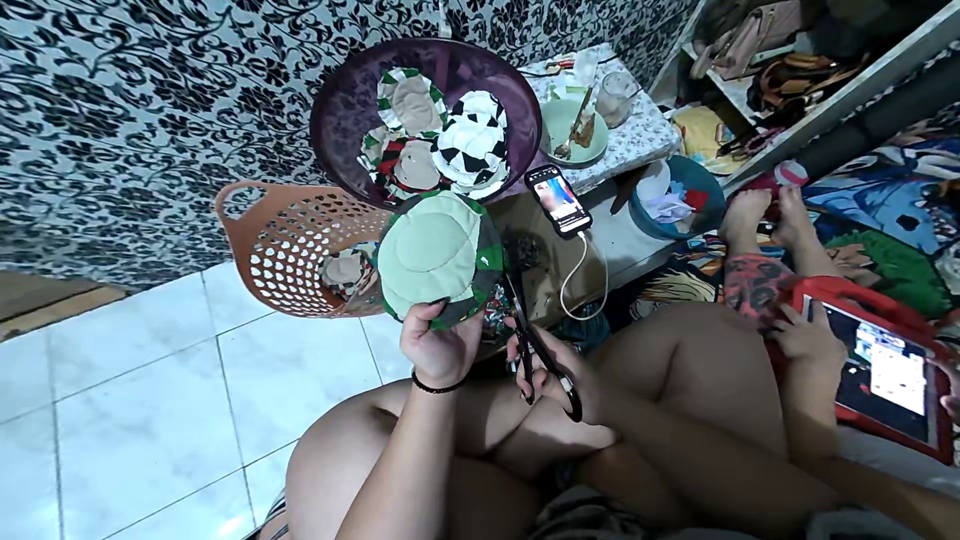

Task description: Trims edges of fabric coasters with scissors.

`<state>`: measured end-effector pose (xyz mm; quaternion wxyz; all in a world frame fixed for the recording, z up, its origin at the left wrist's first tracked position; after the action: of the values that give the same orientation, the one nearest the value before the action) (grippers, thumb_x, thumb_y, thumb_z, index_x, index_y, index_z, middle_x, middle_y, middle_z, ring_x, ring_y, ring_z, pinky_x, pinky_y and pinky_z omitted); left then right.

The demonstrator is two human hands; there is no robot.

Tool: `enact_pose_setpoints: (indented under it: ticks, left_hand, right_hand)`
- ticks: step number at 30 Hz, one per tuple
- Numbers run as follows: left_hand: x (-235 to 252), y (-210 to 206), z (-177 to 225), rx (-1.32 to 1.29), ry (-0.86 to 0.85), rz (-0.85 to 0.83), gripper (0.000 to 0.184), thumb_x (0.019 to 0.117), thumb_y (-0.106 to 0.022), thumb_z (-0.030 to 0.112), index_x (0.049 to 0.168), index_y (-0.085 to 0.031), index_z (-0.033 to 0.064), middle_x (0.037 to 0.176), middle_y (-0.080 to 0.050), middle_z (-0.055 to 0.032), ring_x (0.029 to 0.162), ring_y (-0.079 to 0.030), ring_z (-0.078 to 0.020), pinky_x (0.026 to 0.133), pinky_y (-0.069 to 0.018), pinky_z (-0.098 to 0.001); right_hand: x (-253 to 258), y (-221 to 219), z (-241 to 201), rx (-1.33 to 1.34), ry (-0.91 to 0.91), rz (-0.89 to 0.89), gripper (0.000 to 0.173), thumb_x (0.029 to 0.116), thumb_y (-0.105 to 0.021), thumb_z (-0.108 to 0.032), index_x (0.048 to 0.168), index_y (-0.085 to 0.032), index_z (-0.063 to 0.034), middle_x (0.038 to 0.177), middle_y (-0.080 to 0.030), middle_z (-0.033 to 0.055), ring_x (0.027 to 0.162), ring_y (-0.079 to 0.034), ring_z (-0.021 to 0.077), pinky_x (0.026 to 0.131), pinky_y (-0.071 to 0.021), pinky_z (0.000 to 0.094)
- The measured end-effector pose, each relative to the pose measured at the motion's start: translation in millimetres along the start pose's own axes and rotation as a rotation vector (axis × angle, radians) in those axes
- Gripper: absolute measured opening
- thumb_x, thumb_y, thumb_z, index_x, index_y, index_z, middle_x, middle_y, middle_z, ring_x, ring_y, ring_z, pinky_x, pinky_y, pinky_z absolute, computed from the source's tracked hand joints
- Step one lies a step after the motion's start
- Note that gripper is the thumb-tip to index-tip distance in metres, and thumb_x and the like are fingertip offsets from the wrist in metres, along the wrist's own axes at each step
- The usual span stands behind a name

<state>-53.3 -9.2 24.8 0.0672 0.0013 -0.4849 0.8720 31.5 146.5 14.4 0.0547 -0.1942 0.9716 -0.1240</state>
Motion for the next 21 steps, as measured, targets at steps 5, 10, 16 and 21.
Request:
enact_pose_setpoints:
  ticks: [5,10,16,21]
  left_hand:
    - [-5.9,-6.3,-6.1,0.129,0.004,-0.005,0.034,0.0923,-0.043,0.015,0.096,-0.077,0.0195,0.102,-0.077,-0.0022,0.101,-0.071,-0.0136,0.092,-0.0576,-0.0371]
    - [-7.5,-8.6,-10.6,0.134,-0.009,0.044,0.037,0.0938,-0.039,0.014,0.092,-0.075,0.0193,0.100,-0.076,-0.0018,0.100,-0.071,-0.0139,0.093,-0.0573,-0.0378]
    - [-7.6,-11.8,-13.1,0.116,-0.004,0.104,0.040,0.0951,-0.033,0.013,0.095,-0.073,0.0180,0.103,-0.076,-0.0042,0.104,-0.071,-0.0173,0.096,-0.0566,-0.0413]
    - [-6.6,-10.7,-13.3,0.090,-0.007,0.094,0.041,0.0954,-0.032,0.013,0.100,-0.072,0.0159,0.108,-0.075,-0.0059,0.108,-0.070,-0.0193,0.098,-0.0555,-0.0431]
  right_hand:
    - [0.7,-1.6,-5.6,0.010,-0.026,0.068,0.093,0.0922,-0.065,-0.058,0.147,-0.032,0.0096,0.102,-0.056,-0.0021,0.067,-0.056,-0.0002,0.062,-0.0538,0.0198]
    - [0.2,-4.4,-11.5,0.057,-0.052,0.100,0.090,0.0944,-0.066,-0.051,0.148,-0.029,0.0110,0.099,-0.056,-0.0028,0.062,-0.054,-0.0004,0.057,-0.0533,0.0189]
    - [-0.4,-5.7,-11.9,0.067,-0.024,0.135,0.077,0.0986,-0.063,-0.040,0.146,-0.033,0.0126,0.100,-0.056,-0.0015,0.059,-0.053,-0.0011,0.053,-0.0523,0.0174]
    - [-0.5,-6.5,-14.9,0.066,-0.057,0.167,0.072,0.0985,-0.063,-0.034,0.146,-0.035,0.0112,0.097,-0.055,-0.0018,0.058,-0.052,-0.0006,0.052,-0.0507,0.0170]
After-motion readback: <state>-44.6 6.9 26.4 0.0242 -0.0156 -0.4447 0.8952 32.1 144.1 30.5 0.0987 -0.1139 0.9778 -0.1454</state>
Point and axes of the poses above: each hand's wrist, its own x-axis towards the middle knuckle, its own y-axis out of the back of the hand, z = x × y, the point moved 1 cm from there along x, towards the middle knuckle
